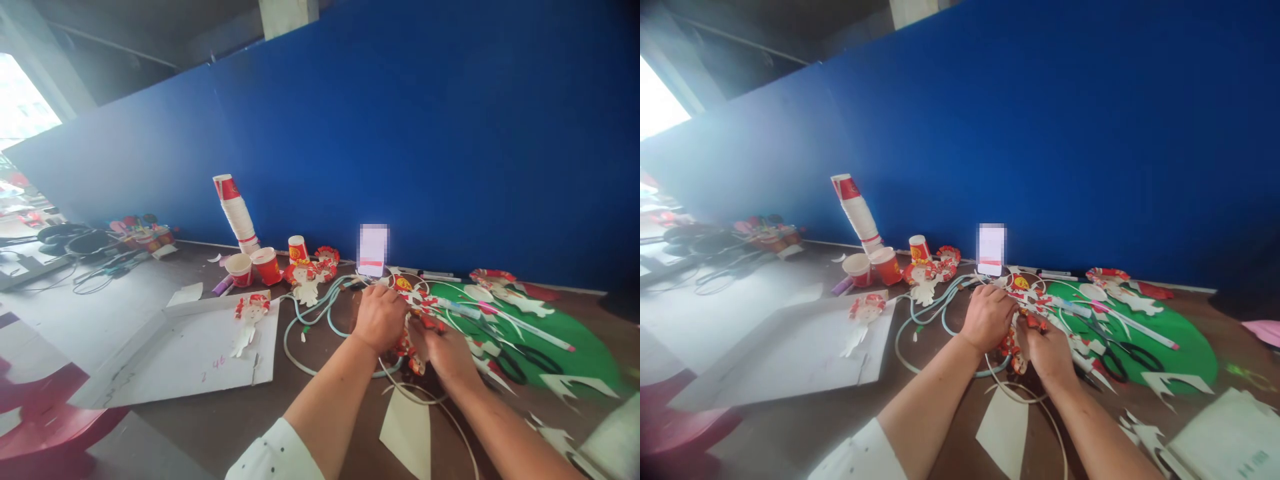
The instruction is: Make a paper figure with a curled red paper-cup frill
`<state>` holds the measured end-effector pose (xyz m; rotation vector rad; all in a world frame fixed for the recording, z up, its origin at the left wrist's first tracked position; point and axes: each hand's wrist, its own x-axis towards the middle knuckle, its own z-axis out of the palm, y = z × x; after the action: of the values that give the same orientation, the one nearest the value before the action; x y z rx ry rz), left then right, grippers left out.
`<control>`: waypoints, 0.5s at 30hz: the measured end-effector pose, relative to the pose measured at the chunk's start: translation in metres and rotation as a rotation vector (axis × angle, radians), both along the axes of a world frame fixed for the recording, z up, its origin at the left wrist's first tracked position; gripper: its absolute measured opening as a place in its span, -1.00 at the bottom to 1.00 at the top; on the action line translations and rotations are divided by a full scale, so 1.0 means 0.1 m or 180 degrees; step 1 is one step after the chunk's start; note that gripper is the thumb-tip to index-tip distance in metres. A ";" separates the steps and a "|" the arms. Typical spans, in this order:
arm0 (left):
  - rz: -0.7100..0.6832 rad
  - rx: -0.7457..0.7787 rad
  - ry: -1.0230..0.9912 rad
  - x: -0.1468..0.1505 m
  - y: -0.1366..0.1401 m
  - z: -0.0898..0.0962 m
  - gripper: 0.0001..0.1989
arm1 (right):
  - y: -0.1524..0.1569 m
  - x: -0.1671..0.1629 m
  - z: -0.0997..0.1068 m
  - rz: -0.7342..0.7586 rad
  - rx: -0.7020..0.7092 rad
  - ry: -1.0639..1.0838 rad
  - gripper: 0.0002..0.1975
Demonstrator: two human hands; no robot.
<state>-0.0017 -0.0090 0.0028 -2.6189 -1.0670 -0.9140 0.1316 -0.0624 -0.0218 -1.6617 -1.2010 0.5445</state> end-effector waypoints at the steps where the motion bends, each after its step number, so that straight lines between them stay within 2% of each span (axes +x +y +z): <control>1: -0.0017 -0.0022 -0.0040 0.00 -0.01 0.00 -0.77 | 0.00 0.00 -0.01 -0.0012 -0.0004 0.0003 -0.70; 5: 0.0003 -0.0216 -0.0352 0.01 -0.02 0.00 -0.78 | 0.02 0.01 -0.03 -0.0031 -0.0062 -0.0080 -0.69; 11: 0.0187 -0.0756 -0.0930 0.02 0.02 -0.04 -0.85 | -0.01 -0.02 0.03 0.0006 -0.0023 0.0029 -0.68; 15: 0.0222 -0.1091 -0.1213 0.03 0.06 -0.08 -0.83 | 0.01 -0.01 0.00 0.0016 0.0026 0.0109 -0.67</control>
<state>0.0014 -0.0028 -0.0052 -2.7093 -1.5165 -1.3601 0.1302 -0.0618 -0.0215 -1.6366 -1.1813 0.5683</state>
